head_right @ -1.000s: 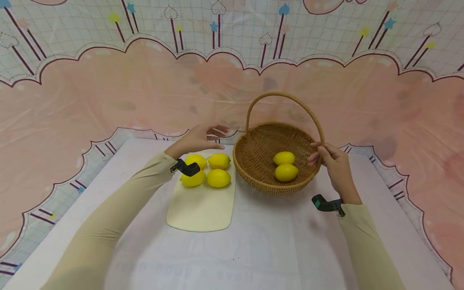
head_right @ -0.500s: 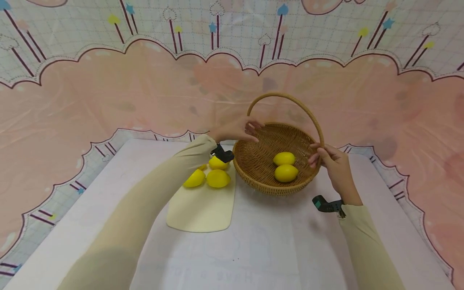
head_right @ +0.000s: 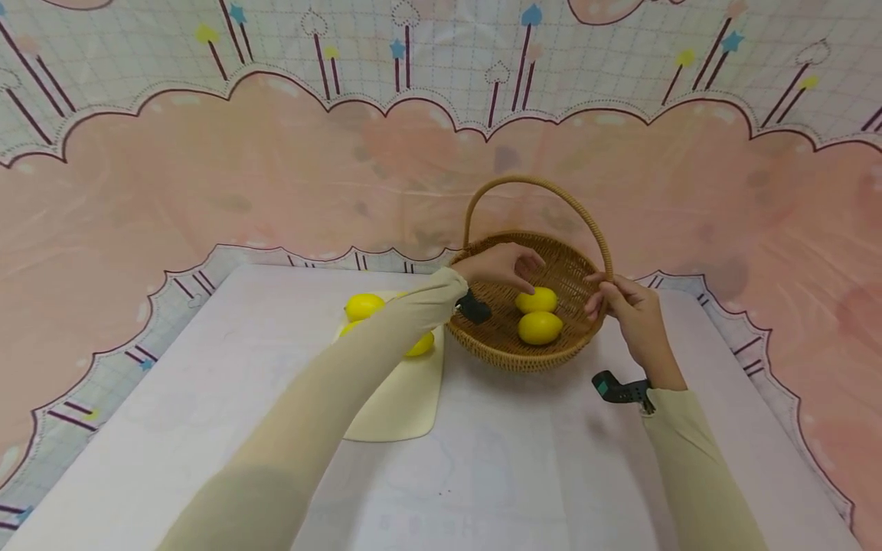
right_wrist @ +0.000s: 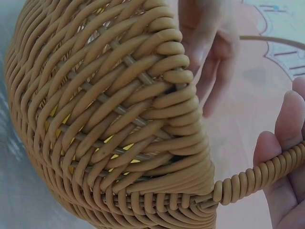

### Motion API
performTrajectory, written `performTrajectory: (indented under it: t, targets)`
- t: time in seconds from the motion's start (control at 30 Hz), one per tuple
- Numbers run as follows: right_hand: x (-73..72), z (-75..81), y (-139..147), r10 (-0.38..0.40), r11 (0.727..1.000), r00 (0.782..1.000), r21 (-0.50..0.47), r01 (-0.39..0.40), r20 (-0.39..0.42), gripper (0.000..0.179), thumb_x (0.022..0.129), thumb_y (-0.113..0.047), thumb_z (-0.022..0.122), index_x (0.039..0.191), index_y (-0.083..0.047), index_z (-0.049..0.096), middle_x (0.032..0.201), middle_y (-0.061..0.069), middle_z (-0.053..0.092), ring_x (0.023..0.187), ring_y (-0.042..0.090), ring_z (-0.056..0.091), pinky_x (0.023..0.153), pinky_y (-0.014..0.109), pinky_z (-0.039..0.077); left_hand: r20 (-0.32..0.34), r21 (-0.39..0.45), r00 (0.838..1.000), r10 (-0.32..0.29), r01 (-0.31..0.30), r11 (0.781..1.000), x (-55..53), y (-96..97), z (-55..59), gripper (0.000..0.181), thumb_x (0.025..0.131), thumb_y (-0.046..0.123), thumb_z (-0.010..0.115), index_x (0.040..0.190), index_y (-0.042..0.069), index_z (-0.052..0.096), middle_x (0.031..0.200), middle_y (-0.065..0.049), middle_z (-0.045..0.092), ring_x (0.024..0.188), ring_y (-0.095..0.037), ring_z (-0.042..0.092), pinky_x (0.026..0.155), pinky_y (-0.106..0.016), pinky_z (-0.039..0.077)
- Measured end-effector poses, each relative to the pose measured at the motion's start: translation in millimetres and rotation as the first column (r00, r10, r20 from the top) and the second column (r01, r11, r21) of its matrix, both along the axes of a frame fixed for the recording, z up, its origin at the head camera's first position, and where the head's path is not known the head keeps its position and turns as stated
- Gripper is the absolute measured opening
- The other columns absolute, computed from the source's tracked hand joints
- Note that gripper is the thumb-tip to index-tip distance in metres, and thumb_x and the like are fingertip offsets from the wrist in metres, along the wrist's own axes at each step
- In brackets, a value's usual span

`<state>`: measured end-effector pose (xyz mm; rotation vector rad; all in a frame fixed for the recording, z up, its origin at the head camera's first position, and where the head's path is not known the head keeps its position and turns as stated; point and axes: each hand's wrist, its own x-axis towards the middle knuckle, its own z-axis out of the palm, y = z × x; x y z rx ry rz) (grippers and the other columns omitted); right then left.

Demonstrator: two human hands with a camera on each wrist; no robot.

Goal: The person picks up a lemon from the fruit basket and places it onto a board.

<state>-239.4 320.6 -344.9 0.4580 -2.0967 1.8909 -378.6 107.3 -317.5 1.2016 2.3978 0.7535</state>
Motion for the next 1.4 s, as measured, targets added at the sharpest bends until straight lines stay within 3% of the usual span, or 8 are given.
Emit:
performTrajectory:
  t: [0.43, 0.7, 1.03, 1.4]
  targets:
    - [2.0, -0.3, 0, -0.024, 0.999, 1.000, 0.033, 0.024, -0.011, 0.019, 0.097, -0.013, 0.048, 0.107, -0.008, 0.064, 0.070, -0.003, 0.066, 0.062, 0.009, 0.060, 0.068, 0.014, 0.053, 0.022, -0.100, 0.998, 0.057, -0.054, 0.993, 2.8, 15.0, -25.4, 0.053, 0.085, 0.022, 0.070, 0.133, 0.009, 0.052, 0.132, -0.007, 0.055, 0.120, -0.018, 0.052, 0.097, -0.025, 0.046]
    - [1.7, -1.8, 0, -0.039, 0.998, 0.999, 0.053, 0.040, -0.018, 0.020, 0.097, -0.015, 0.048, 0.107, -0.008, 0.064, 0.070, -0.003, 0.066, 0.062, 0.009, 0.060, 0.068, 0.013, 0.053, 0.006, -0.189, 1.000, 0.002, 0.000, 0.982, 11.7, 15.2, -32.0, 0.050, 0.086, 0.023, 0.069, 0.131, 0.010, 0.054, 0.129, -0.009, 0.058, 0.117, -0.019, 0.055, 0.091, -0.023, 0.049]
    - [0.0, -2.7, 2, -0.050, 0.997, 0.999, 0.064, 0.051, -0.013, 0.021, 0.098, -0.015, 0.048, 0.109, -0.006, 0.063, 0.071, -0.003, 0.065, 0.062, 0.010, 0.060, 0.069, 0.014, 0.053, 0.030, -0.274, 0.999, -0.034, 0.041, 0.961, 12.1, 23.4, -40.2, 0.056, 0.084, 0.022, 0.071, 0.135, 0.011, 0.050, 0.131, -0.008, 0.057, 0.119, -0.017, 0.054, 0.094, -0.023, 0.048]
    - [-0.8, -2.2, 2, -0.044, 0.997, 0.999, 0.058, 0.045, -0.019, 0.020, 0.098, -0.014, 0.048, 0.108, -0.006, 0.063, 0.070, -0.003, 0.066, 0.063, 0.009, 0.060, 0.068, 0.013, 0.053, -0.008, -0.266, 0.996, -0.084, 0.079, 0.961, 11.7, 26.4, -45.2, 0.049, 0.085, 0.020, 0.070, 0.131, 0.011, 0.055, 0.128, -0.006, 0.059, 0.117, -0.016, 0.055, 0.093, -0.021, 0.048]
